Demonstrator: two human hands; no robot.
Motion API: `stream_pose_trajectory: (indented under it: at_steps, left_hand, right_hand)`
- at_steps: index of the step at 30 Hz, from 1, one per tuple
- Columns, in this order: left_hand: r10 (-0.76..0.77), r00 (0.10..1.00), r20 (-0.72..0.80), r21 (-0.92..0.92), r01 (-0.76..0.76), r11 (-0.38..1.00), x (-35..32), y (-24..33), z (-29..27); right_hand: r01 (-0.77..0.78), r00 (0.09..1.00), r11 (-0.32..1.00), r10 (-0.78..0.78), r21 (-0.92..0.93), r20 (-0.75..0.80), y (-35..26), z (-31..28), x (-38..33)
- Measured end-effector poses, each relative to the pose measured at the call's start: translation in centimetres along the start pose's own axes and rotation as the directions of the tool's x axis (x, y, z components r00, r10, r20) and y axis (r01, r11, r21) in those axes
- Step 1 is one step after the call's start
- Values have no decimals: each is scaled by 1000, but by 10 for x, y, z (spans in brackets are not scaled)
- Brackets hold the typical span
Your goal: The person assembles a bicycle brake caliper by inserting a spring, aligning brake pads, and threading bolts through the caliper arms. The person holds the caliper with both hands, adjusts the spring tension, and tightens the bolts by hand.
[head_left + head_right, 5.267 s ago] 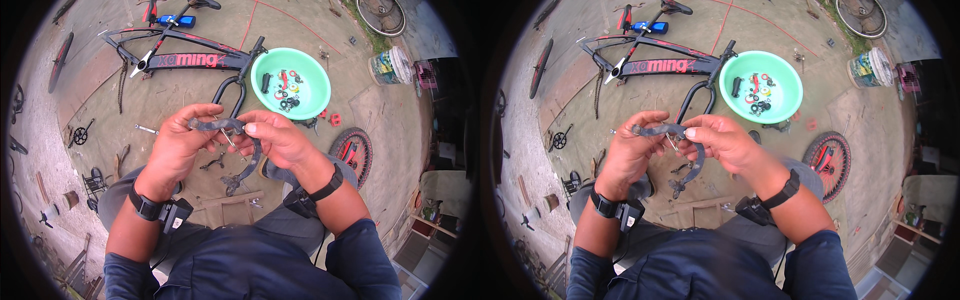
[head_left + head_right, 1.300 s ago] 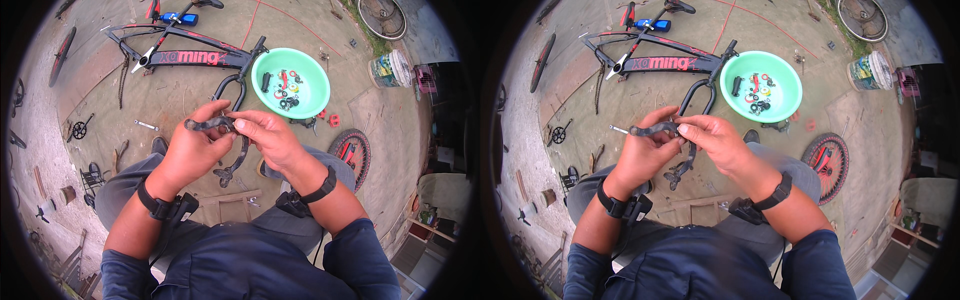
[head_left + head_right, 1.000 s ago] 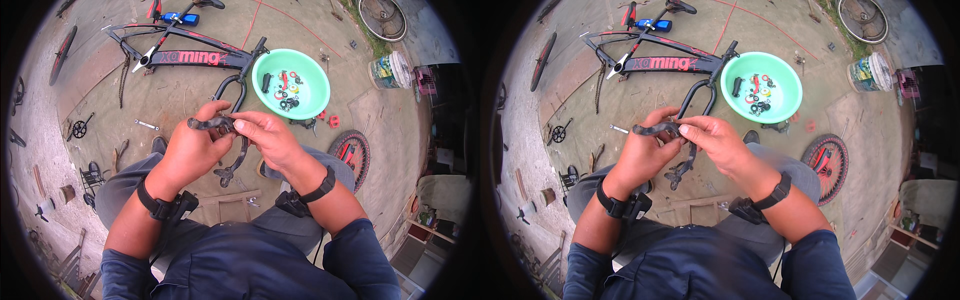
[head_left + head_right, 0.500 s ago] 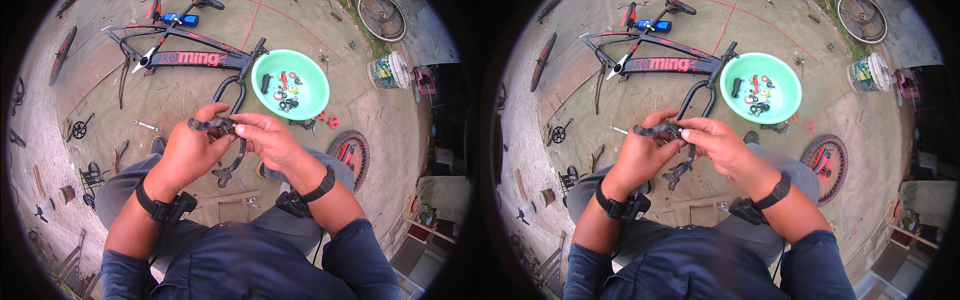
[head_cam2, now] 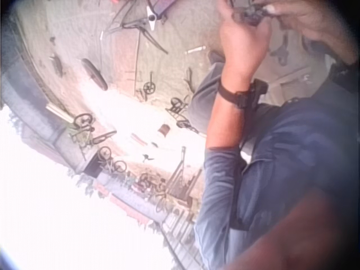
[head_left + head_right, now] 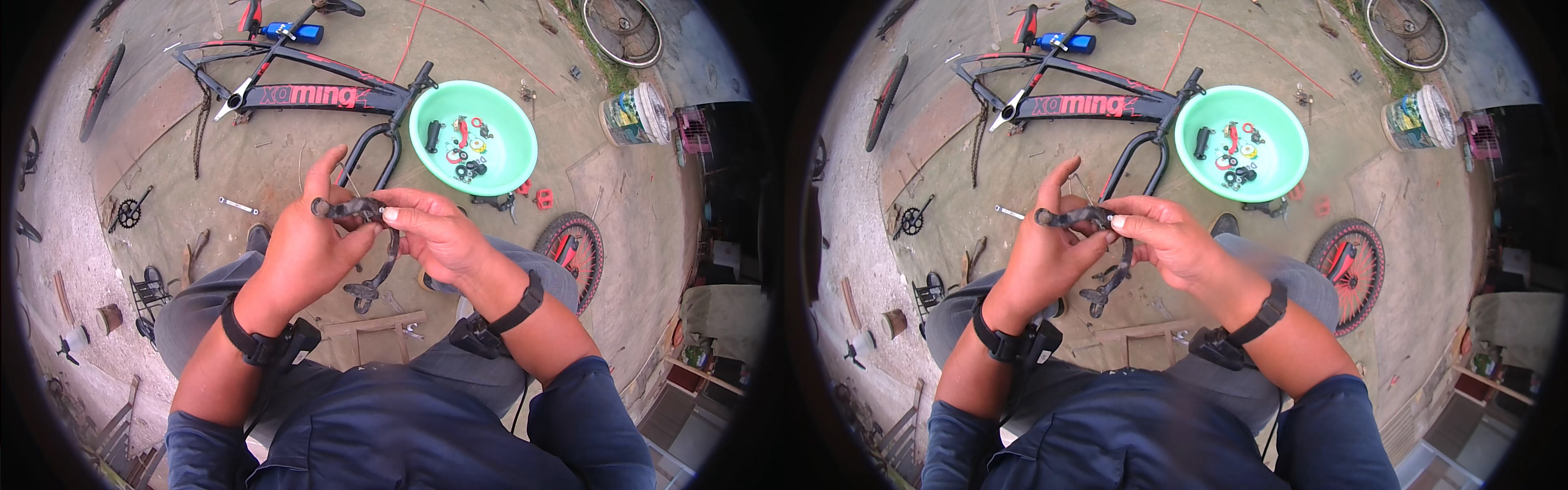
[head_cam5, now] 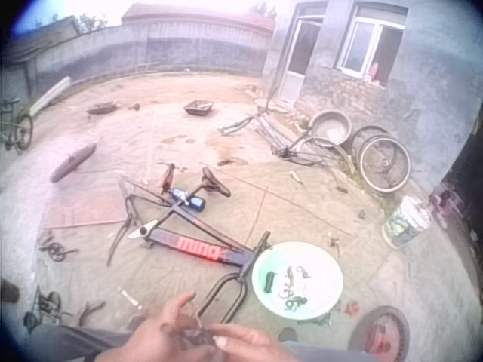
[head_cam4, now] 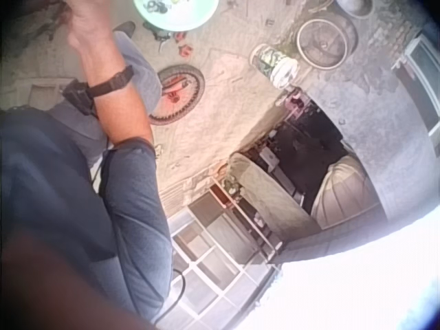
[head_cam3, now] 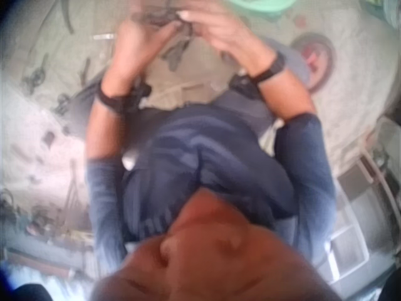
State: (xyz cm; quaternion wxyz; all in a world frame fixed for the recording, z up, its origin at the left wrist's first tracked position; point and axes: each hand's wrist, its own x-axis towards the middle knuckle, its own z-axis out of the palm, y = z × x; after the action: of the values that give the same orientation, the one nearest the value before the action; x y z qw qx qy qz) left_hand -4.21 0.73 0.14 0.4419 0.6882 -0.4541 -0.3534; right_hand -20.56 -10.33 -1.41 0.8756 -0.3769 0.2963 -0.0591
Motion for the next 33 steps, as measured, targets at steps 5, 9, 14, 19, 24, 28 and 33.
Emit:
stream_pose_trajectory:
  at_steps: [5,9,14,19,24,28,33]
  left_hand:
    - [-32,999,4,-47,32,998,2,-2,-2]
    - [-88,995,56,-19,89,996,2,0,-9]
    - [-161,984,82,19,160,987,-2,9,-13]
    - [-126,990,69,60,122,991,-7,15,-16]
    - [-118,992,46,59,116,992,-15,19,-16]
    - [-102,995,-17,62,103,993,-23,21,-14]
    - [-66,997,-38,55,68,996,-26,22,-10]
  right_hand:
    - [32,999,999,-33,34,23,3,-1,-1]
    - [19,1000,999,-20,47,20,7,-2,0]
    - [-17,1000,998,16,62,15,8,0,-1]
    - [-36,994,998,30,59,105,3,1,-3]
    - [-22,989,996,10,82,146,5,2,-6]
    - [-22,981,996,5,84,192,8,3,-8]
    - [1,988,994,-18,110,150,12,7,-10]
